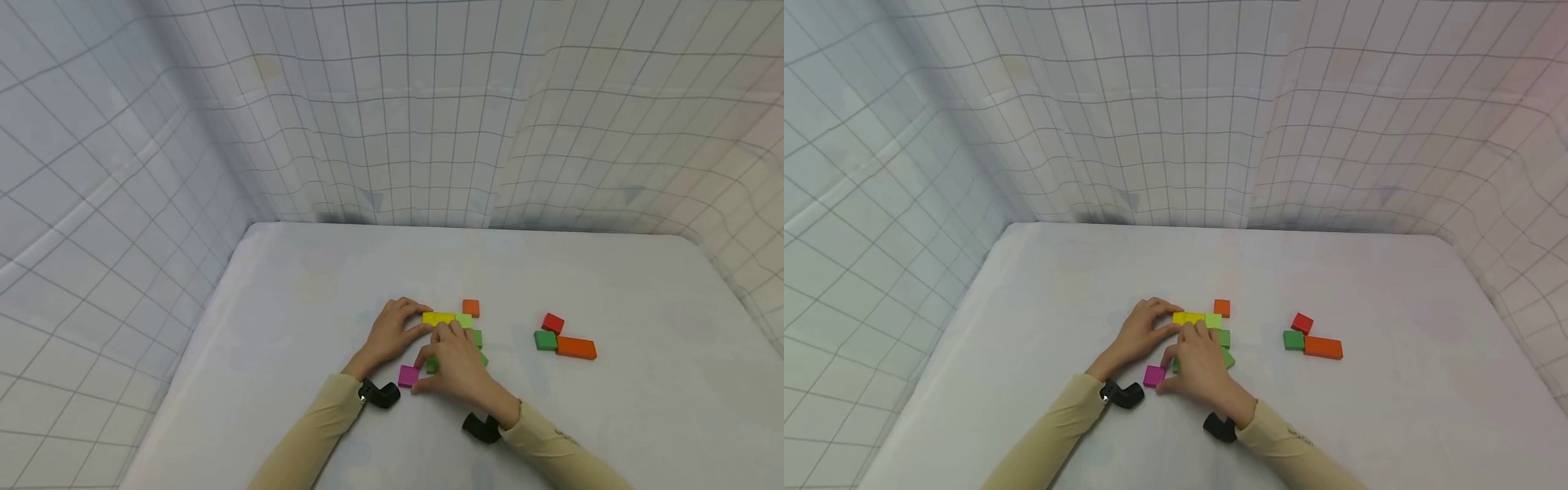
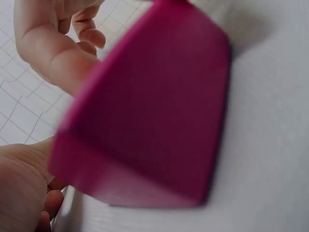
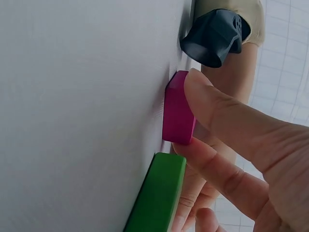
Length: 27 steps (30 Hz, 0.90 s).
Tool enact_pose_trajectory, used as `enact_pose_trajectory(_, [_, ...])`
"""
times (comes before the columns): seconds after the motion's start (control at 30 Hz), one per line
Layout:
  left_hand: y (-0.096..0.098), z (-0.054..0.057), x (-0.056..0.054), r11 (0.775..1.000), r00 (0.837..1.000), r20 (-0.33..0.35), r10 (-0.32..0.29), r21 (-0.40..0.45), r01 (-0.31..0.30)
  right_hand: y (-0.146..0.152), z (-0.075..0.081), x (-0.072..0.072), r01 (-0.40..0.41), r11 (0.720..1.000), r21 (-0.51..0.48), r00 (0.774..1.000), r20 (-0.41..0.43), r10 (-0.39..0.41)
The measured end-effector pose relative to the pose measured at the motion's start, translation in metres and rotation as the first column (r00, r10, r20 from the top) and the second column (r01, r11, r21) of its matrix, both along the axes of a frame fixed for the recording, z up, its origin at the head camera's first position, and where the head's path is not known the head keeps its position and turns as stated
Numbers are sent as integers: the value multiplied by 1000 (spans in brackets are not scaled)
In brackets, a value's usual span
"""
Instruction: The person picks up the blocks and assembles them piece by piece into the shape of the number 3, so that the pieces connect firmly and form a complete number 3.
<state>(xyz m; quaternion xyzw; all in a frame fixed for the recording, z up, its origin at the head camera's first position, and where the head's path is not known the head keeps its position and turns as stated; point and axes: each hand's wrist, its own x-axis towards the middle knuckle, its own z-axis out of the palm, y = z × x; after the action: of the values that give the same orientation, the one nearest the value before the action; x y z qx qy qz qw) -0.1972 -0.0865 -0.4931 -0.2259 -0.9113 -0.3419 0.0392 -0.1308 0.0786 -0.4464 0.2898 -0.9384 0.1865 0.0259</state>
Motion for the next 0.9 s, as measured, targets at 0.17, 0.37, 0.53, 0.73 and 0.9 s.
enact_pose_trajectory(0.17, [0, 0, -1, 1000, 1000, 12, -1, -4, 1, 1, -3, -5, 48, 999, -8, 999, 4, -48])
enact_pose_trajectory(0.37, [0, -1, -1, 1000, 1000, 15, 0, -15, 0, 2, -4, -7, 84, 996, -40, 996, 26, -83])
enact_pose_trajectory(0.53, [0, 0, 0, 1000, 1000, 9, -2, -13, 2, 3, -3, -8, 94, 994, -48, 995, 24, -93])
enact_pose_trajectory(0.73, [0, -1, 0, 1000, 1000, -1, 1, -9, -1, 4, -5, -10, 116, 992, -56, 993, 18, -115])
enact_pose_trajectory(0.9, [1, -1, 0, 1000, 1000, 3, 0, -8, 0, 5, -6, -10, 121, 991, -65, 993, 19, -120])
